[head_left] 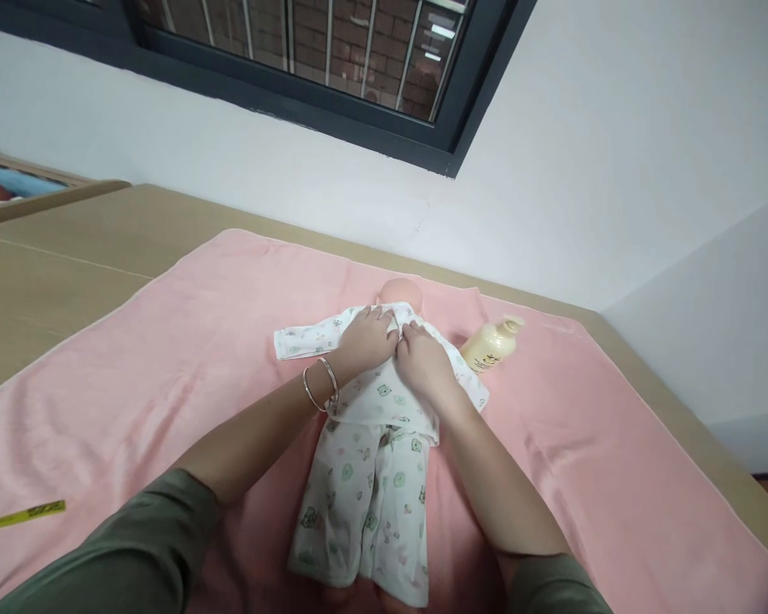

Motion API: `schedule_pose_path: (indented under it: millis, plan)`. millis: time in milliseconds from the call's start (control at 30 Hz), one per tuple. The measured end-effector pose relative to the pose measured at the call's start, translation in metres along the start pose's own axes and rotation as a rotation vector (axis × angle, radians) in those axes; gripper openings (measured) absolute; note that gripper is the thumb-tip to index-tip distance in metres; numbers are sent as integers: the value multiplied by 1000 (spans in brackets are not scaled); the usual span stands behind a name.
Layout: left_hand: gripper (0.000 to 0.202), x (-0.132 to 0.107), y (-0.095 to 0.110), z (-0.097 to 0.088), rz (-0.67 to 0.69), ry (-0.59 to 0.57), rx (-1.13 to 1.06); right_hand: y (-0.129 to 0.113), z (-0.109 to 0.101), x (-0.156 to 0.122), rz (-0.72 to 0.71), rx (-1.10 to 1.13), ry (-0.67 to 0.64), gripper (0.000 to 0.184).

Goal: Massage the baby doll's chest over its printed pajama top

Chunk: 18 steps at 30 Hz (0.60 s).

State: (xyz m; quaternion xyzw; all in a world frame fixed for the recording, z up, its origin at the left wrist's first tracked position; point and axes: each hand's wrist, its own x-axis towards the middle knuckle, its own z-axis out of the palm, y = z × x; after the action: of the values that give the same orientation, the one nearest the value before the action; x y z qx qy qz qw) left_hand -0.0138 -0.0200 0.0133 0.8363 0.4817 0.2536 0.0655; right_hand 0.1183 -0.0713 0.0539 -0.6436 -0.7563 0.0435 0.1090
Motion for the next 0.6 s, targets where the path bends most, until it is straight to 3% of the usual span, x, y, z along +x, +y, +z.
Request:
schedule_pose_path:
  millis: [167,300,467,600]
  plan:
    - [46,0,0,-5,6,-32,-33,32,6,26,24,109,30,45]
    - [42,6,-7,-2,16,-15,-57,19,10,16,54,57,-35,55]
    - [43,9,-17,12,-86,45,-115,-9,7,-6,86,8,-80,61]
    - [43,5,-9,15,-115,68,-72,2,7,3,54,83,-65,59]
